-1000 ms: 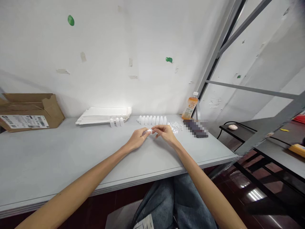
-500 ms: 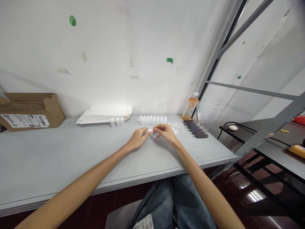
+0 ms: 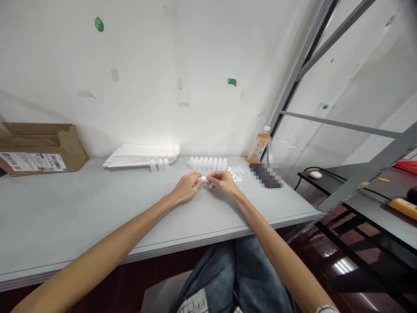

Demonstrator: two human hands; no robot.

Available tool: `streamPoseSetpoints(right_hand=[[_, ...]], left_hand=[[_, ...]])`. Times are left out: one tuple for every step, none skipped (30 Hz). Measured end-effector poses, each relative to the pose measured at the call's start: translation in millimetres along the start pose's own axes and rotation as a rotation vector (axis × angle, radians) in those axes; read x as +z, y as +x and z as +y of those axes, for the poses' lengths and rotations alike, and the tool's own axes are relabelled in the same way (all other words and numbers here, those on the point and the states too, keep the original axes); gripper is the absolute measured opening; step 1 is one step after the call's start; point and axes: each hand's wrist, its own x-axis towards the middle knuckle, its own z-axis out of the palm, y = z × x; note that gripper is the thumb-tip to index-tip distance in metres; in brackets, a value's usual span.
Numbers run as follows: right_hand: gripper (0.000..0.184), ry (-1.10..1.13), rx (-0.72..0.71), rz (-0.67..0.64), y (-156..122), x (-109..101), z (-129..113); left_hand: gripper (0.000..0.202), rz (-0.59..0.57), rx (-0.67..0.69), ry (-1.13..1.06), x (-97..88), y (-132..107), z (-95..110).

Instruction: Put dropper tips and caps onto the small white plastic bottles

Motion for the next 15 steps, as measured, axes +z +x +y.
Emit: streamPoseSetpoints(right_hand=[[0.026, -0.004, 0.006, -0.002, -0.1, 0.1, -0.3], [0.026, -0.009, 0.012, -0.004, -0.2, 0.3, -0.8], [0.026, -0.014, 0.018, -0.005, -0.4, 0.6, -1.4], [0.027, -0.020, 0.021, -0.008, -0.6, 0.9, -1.9], [0.027, -0.025, 0.023, -0.010, -0.7, 1.1, -2.3], [0.027, -0.029, 0.024, -0.012, -0.9, 1.2, -2.4], [0.028, -0.033, 0.025, -0.015, -0.9, 1.3, -2.3], [0.028, -0.036, 0.025, -0.017, -0.8, 1.3, -2.0], [0.028, -0.039, 0.024, -0.017, -0.7, 1.3, -1.6], [0.027, -0.040, 0.022, -0.015, -0.5, 1.2, -1.1], [0.027, -0.040, 0.019, -0.012, -0.3, 1.1, -0.8], [0.027, -0.039, 0.016, -0.006, -0.1, 1.1, -0.7], [0.026, -0.036, 0.012, 0.003, 0.2, 1.0, -0.9], [0.026, -0.034, 0.009, 0.013, 0.4, 0.9, -1.3], [0.026, -0.033, 0.005, 0.024, 0.5, 0.9, -2.0]], left_hand=[[0.030, -0.004, 0.002, 0.002, 0.1, -0.1, 0.0], [0.029, -0.007, 0.002, 0.002, 0.0, -0.2, 0.0], [0.029, -0.010, -0.001, 0.002, 0.0, -0.4, 0.1], [0.029, -0.012, -0.004, 0.000, -0.1, -0.6, 0.3], [0.029, -0.015, -0.008, -0.001, -0.2, -0.8, 0.5], [0.029, -0.017, -0.012, -0.002, -0.3, -0.9, 0.7], [0.029, -0.019, -0.016, -0.002, -0.5, -1.0, 0.9], [0.029, -0.020, -0.020, -0.002, -0.6, -1.1, 1.0], [0.029, -0.023, -0.022, -0.002, -0.8, -1.0, 1.2], [0.030, -0.027, -0.024, 0.000, -1.0, -0.9, 1.2], [0.030, -0.034, -0.027, 0.002, -1.1, -0.7, 1.3], [0.031, -0.041, -0.032, 0.007, -1.3, -0.5, 1.4], [0.032, -0.048, -0.035, 0.015, -1.5, -0.2, 1.6], [0.033, -0.052, -0.036, 0.026, -1.7, 0.0, 2.0], [0.034, -0.054, -0.035, 0.038, -2.0, 0.2, 2.6]])
